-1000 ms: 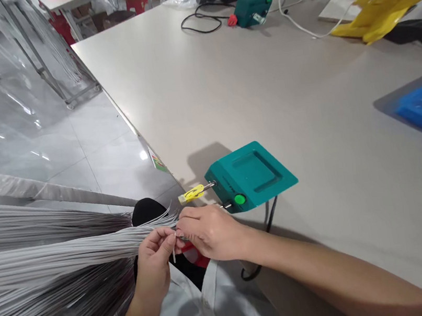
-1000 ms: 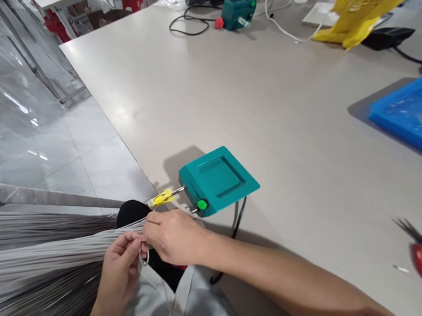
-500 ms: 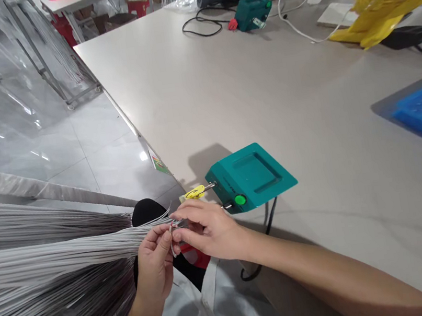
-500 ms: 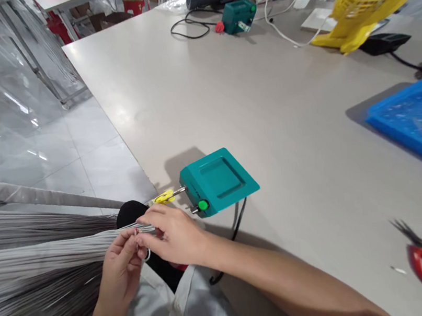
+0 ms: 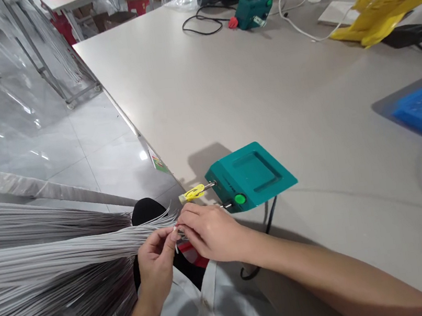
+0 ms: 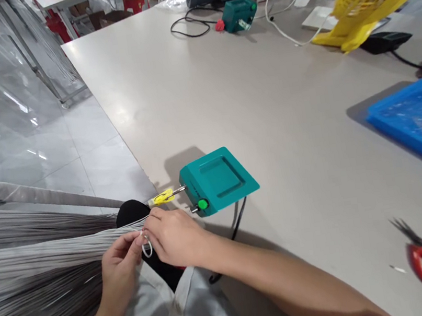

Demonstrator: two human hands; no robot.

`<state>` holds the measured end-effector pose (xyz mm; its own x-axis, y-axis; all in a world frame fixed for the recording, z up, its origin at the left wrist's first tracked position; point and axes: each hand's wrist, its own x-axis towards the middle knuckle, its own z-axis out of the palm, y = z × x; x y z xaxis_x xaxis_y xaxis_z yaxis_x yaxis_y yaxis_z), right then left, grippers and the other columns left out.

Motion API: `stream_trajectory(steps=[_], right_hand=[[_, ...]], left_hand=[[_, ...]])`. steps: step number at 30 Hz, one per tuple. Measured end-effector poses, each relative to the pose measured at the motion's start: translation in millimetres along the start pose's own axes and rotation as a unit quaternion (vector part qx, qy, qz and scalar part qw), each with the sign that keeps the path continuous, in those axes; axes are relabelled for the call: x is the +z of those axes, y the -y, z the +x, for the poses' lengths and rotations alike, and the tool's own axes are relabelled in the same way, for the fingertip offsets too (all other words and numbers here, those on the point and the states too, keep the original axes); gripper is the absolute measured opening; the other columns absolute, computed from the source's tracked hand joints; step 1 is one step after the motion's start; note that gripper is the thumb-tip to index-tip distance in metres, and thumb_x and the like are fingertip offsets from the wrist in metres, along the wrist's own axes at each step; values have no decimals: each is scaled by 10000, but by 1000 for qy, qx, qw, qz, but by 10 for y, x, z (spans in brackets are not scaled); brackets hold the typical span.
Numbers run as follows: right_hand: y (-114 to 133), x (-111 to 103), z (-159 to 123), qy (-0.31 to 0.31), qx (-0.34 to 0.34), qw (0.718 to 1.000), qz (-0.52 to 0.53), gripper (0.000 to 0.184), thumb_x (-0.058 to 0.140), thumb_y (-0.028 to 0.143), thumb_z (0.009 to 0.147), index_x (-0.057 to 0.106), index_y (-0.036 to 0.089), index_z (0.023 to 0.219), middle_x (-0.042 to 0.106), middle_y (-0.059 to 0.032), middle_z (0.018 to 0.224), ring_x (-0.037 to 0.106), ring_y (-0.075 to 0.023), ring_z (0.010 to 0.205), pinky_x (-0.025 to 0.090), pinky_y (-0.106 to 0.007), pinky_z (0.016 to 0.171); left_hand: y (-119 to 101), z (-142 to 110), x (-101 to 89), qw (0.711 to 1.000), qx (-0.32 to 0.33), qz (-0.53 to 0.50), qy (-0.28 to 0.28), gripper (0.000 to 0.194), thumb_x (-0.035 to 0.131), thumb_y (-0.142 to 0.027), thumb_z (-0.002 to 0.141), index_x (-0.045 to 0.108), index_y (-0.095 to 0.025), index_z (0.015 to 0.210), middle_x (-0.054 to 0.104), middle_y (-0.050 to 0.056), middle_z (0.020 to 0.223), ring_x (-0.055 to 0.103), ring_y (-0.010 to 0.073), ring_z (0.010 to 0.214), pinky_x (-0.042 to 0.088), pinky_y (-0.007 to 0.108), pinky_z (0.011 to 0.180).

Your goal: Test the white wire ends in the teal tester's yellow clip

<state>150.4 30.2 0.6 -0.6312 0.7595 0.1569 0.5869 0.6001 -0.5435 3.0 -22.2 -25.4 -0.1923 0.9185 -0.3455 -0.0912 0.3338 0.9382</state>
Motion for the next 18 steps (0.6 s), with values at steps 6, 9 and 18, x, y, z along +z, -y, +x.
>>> stream_trajectory(steps=[6,9,18], right_hand=[[-2,-39,22,1,69,995,70,126,447,127,769,560,148,717,546,-39,700,511,-136,628,392,-245,561],[-19,-36,22,-20,68,990,122,128,482,177,797,591,153,860,585,-50,803,533,-130,665,426,-241,599],[-32,35,-6,-41,-49,997,44,184,428,182,845,596,154,775,596,-63,738,536,-146,675,411,-241,555]], left_hand=[[30,17,-20,997,1,-74,-22,164,666,-279,723,664,-152,826,628,-1,670,428,51,459,356,179,436],[32,20,-47,997,2,-78,-9,157,668,-268,723,666,-148,825,621,0,667,434,54,469,360,180,443],[-9,-27,18,1000,7,-10,0,166,700,-290,680,693,-141,753,620,-1,556,511,80,460,445,189,455]])
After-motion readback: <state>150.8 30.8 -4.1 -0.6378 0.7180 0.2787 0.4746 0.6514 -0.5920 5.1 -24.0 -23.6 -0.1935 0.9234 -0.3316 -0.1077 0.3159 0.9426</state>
